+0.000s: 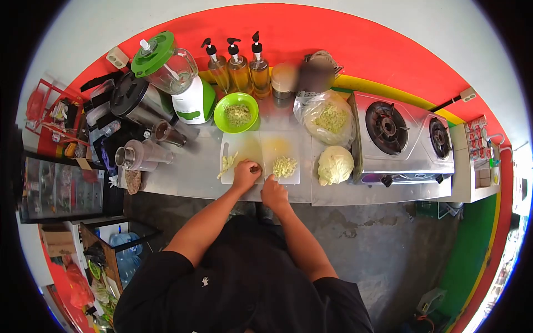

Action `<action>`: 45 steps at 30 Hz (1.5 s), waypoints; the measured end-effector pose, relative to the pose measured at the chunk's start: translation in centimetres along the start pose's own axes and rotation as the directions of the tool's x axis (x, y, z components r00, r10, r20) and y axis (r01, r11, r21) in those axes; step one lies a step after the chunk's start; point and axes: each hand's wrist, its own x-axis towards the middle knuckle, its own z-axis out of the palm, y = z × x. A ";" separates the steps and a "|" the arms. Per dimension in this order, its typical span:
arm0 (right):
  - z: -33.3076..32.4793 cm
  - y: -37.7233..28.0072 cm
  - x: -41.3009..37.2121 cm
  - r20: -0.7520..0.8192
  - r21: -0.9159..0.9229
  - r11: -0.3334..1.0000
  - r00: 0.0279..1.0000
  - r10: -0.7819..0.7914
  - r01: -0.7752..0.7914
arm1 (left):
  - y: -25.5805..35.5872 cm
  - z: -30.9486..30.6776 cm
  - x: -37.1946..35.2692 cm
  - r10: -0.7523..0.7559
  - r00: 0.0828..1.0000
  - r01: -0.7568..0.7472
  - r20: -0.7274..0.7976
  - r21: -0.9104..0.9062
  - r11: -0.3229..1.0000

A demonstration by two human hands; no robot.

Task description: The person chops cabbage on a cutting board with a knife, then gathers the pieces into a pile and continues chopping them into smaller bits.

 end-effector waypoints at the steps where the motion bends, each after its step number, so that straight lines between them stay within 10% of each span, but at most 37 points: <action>1: -0.1 0.2 0.0 0.017 -0.012 1.000 1.000 -0.004 0.004 | -0.2 0.0 0.2 -0.045 0.998 0.049 0.053 -0.068 0.997; 45: 1.7 -1.2 -0.6 -0.020 0.021 1.000 1.000 -0.021 0.022 | -0.9 -1.1 -0.4 0.197 0.980 -0.194 0.038 -0.054 0.979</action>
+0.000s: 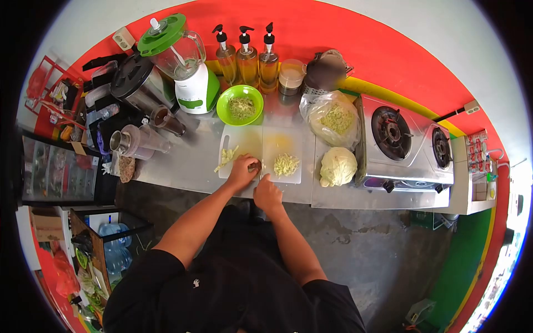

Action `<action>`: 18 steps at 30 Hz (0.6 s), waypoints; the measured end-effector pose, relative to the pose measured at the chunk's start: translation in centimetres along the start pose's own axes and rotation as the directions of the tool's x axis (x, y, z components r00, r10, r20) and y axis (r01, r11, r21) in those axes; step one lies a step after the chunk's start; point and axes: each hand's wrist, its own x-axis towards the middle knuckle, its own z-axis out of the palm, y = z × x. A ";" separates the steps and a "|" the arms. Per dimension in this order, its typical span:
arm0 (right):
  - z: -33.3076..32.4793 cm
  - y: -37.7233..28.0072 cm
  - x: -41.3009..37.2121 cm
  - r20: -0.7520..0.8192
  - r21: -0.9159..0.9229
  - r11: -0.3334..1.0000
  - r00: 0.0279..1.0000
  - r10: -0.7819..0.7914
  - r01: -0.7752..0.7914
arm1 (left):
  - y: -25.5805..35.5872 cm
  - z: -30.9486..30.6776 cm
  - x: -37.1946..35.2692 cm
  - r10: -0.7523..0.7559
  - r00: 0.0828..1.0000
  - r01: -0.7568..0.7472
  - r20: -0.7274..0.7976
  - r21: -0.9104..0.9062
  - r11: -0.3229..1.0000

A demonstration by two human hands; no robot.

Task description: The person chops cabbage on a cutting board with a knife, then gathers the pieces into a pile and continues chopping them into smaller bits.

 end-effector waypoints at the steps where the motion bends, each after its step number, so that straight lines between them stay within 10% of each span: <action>1: -0.4 0.0 0.3 0.007 -0.001 1.000 1.000 -0.007 0.007 | 0.2 0.0 -0.1 -0.004 1.000 0.004 -0.002 0.000 1.000; 18: -0.4 -0.9 0.3 0.046 0.007 1.000 0.999 0.025 -0.025 | 0.7 -0.9 -0.7 0.077 0.996 -0.079 0.049 0.041 0.996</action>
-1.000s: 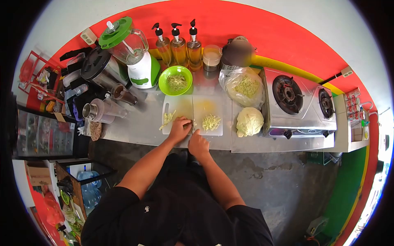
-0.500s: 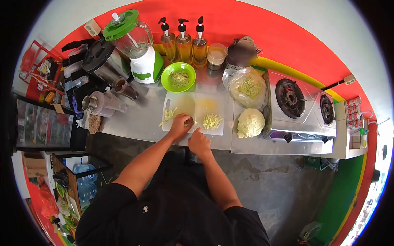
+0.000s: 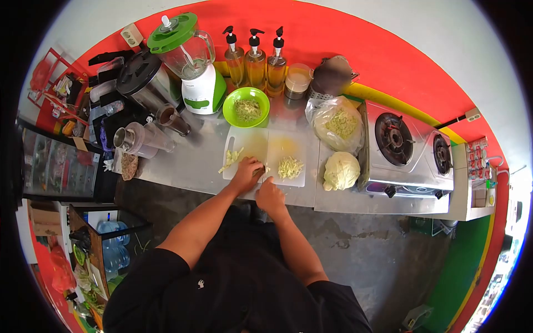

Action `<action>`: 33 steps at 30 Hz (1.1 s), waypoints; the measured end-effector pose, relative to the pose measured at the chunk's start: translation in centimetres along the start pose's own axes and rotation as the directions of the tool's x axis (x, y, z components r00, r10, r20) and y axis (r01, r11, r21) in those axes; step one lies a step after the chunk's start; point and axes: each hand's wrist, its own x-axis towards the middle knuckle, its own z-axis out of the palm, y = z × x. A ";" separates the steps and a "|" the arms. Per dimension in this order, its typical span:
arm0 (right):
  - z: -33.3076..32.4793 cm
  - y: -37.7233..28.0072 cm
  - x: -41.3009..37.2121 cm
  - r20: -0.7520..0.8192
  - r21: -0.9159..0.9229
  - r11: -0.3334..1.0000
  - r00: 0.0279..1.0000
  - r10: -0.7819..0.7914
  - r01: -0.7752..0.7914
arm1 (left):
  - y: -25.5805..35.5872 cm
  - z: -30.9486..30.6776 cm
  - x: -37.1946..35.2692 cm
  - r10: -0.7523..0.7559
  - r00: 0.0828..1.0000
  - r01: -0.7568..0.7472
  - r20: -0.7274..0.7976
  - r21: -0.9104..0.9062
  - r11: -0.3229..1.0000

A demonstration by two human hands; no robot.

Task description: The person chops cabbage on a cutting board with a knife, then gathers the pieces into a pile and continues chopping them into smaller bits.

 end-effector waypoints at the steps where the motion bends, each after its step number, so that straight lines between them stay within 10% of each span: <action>1: 0.3 -0.1 -0.1 -0.009 -0.009 1.000 1.000 0.006 -0.006 | 0.0 0.0 0.1 0.007 1.000 -0.007 -0.016 -0.011 1.000; 33: 0.1 -1.2 -0.5 -0.056 -0.032 0.999 0.998 0.016 -0.018 | 0.1 -1.0 0.1 0.030 0.997 -0.038 -0.065 -0.121 0.992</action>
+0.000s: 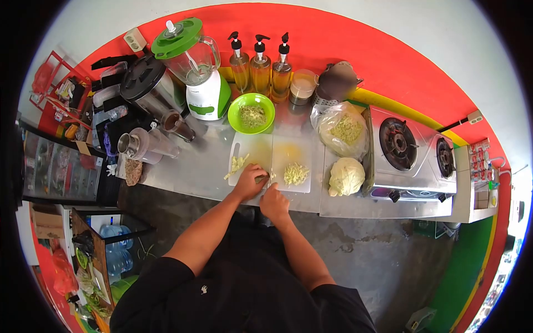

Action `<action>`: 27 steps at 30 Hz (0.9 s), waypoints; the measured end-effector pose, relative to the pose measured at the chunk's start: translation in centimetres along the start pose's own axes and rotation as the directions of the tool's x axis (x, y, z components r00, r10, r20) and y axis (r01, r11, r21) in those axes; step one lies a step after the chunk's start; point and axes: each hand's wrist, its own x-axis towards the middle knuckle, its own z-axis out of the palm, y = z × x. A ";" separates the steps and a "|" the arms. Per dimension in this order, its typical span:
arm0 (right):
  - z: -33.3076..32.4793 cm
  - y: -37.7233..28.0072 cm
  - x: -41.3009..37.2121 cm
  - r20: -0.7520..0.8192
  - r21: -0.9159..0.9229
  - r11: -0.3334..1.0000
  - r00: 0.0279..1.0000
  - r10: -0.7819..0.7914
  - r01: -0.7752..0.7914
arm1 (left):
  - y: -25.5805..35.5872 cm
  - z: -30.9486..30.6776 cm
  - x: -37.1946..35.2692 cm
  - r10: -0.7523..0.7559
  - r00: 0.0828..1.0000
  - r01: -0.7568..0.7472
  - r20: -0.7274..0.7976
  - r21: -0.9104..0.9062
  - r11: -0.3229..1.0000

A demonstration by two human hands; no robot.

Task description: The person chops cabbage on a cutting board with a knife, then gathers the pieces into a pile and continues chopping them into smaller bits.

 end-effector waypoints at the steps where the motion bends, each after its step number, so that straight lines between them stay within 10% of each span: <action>1: 0.4 0.1 0.2 -0.010 0.005 1.000 1.000 0.001 -0.001 | 0.0 0.0 0.0 -0.007 1.000 0.007 0.003 0.014 1.000; 27: 0.0 0.8 1.1 -0.014 -0.006 1.000 1.000 -0.024 0.024 | 0.1 0.1 -0.3 -0.001 1.000 0.001 0.003 0.033 0.999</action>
